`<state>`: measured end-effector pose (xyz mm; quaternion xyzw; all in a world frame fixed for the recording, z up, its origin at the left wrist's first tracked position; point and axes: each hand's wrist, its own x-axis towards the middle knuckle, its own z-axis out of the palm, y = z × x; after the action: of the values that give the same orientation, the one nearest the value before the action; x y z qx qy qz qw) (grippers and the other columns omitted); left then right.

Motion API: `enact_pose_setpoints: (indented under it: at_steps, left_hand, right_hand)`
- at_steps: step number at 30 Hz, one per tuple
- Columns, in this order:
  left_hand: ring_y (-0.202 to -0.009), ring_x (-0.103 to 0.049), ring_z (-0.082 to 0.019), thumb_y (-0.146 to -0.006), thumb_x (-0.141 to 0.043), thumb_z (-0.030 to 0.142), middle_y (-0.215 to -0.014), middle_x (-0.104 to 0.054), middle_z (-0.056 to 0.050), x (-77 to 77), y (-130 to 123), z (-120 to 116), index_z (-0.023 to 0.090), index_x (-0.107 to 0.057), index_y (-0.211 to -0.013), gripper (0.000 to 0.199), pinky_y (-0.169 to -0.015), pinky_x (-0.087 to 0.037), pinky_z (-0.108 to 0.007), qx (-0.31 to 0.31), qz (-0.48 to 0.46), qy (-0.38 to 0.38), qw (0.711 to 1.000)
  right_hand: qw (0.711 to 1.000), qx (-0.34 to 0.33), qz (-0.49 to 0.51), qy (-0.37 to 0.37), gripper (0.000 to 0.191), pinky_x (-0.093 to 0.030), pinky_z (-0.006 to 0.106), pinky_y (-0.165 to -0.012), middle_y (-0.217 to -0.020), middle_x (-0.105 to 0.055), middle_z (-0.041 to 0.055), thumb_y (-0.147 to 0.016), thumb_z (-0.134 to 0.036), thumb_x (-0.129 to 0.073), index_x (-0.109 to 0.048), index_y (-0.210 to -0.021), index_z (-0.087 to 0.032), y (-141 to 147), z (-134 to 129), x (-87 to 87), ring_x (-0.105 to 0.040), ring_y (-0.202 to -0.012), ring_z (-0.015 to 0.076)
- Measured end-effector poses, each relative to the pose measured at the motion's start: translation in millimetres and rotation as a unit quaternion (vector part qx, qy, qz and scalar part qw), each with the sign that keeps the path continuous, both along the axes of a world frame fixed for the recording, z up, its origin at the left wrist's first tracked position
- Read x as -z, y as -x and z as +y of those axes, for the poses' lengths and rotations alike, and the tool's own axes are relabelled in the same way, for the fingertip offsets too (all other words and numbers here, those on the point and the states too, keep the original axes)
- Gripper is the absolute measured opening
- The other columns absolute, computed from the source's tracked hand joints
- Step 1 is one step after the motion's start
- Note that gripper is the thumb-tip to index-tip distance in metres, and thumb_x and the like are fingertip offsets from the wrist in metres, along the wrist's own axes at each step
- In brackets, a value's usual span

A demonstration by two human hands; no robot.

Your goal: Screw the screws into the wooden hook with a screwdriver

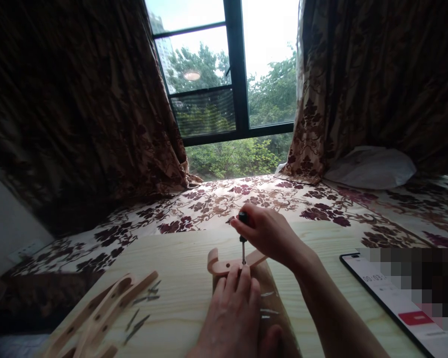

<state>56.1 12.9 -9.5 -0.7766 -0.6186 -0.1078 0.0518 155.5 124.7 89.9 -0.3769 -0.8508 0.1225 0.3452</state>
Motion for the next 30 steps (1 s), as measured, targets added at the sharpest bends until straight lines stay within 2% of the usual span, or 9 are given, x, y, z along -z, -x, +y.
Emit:
enact_pose_setpoints:
  at_steps: [3,6,9,12,14,19,22,26,30]
  left_hand:
    - [-0.133,-0.028,-0.045,-0.078,-0.053,0.055,-0.142,-0.040,-0.026,-7.6,1,-2,0.002,-0.054,-0.129,0.074,-0.106,-0.028,-0.061,0.003,-0.008,0.016,1.000]
    - [-0.135,-0.026,-0.045,-0.083,-0.049,0.055,-0.143,-0.037,-0.028,-21.5,0,-3,-0.001,-0.051,-0.131,0.074,-0.107,-0.025,-0.061,0.007,-0.022,0.061,0.998]
    - [-0.136,-0.022,-0.046,-0.083,-0.050,0.053,-0.146,-0.031,-0.028,-34.2,-1,-4,-0.002,-0.047,-0.134,0.075,-0.108,-0.022,-0.062,0.007,-0.030,0.118,0.993]
    - [-0.137,-0.020,-0.045,-0.084,-0.050,0.053,-0.147,-0.028,-0.028,-39.8,-1,-5,-0.002,-0.045,-0.136,0.075,-0.109,-0.020,-0.061,0.005,-0.033,0.135,0.990]
    - [-0.137,-0.020,-0.045,-0.084,-0.050,0.054,-0.147,-0.029,-0.028,-39.8,0,-5,-0.001,-0.046,-0.135,0.075,-0.110,-0.020,-0.060,0.006,-0.032,0.131,0.991]
    - [-0.137,-0.021,-0.044,-0.083,-0.052,0.057,-0.147,-0.031,-0.027,-33.7,0,-2,-0.001,-0.046,-0.135,0.079,-0.111,-0.018,-0.059,-0.003,-0.035,0.129,0.991]
    - [-0.137,-0.021,-0.044,-0.082,-0.050,0.057,-0.148,-0.029,-0.025,-27.9,-1,0,0.000,-0.046,-0.136,0.079,-0.110,-0.022,-0.059,-0.013,-0.045,0.145,0.988]
    - [-0.137,-0.020,-0.044,-0.083,-0.046,0.056,-0.149,-0.029,-0.025,-20.9,-3,2,0.001,-0.046,-0.137,0.077,-0.110,-0.023,-0.059,-0.022,-0.045,0.128,0.990]
    - [-0.136,-0.023,-0.046,-0.082,-0.046,0.060,-0.147,-0.032,-0.025,-16.6,-3,3,0.000,-0.048,-0.135,0.080,-0.109,-0.024,-0.060,-0.027,-0.042,0.119,0.992]
  right_hand:
    - [1.000,-0.025,0.001,0.015,0.022,-0.030,0.024,-0.052,-0.059,-0.052,-0.0039,-0.087,-0.040,-0.050,-0.053,-0.075,-0.022,-2,-2,-2.0,-0.045,-0.053,0.0122]
    - [0.999,-0.046,0.012,0.020,0.024,-0.030,0.024,-0.051,-0.058,-0.050,-0.0043,-0.088,-0.039,-0.048,-0.050,-0.072,-0.022,-3,0,-0.8,-0.043,-0.053,0.0116]
    - [1.000,-0.023,0.012,0.015,0.030,-0.027,0.024,-0.050,-0.055,-0.045,-0.0049,-0.088,-0.044,-0.049,-0.043,-0.067,-0.022,-2,2,1.9,-0.039,-0.051,0.0114]
    - [1.000,0.008,0.005,0.004,0.035,-0.025,0.025,-0.050,-0.053,-0.043,-0.0050,-0.087,-0.047,-0.049,-0.039,-0.065,-0.022,0,3,2.4,-0.037,-0.051,0.0115]
    - [1.000,0.002,0.002,0.010,0.033,-0.026,0.025,-0.051,-0.055,-0.046,-0.0044,-0.086,-0.047,-0.050,-0.042,-0.066,-0.022,0,2,1.2,-0.040,-0.052,0.0118]
    - [0.997,-0.063,0.023,0.042,0.024,-0.031,0.025,-0.054,-0.063,-0.056,-0.0025,-0.090,-0.041,-0.046,-0.054,-0.077,-0.023,-1,2,0.8,-0.048,-0.058,0.0130]
    - [0.997,-0.059,0.028,0.035,0.029,-0.030,0.025,-0.053,-0.061,-0.053,-0.0026,-0.090,-0.045,-0.047,-0.051,-0.073,-0.022,0,4,4.4,-0.046,-0.057,0.0131]
    - [1.000,-0.022,0.013,0.015,0.035,-0.027,0.025,-0.051,-0.055,-0.048,-0.0037,-0.088,-0.049,-0.049,-0.045,-0.066,-0.022,3,2,5.6,-0.041,-0.052,0.0123]
    - [0.999,-0.029,0.008,0.021,0.026,-0.028,0.025,-0.052,-0.057,-0.053,-0.0042,-0.088,-0.044,-0.050,-0.051,-0.074,-0.023,4,-2,2.7,-0.045,-0.053,0.0119]
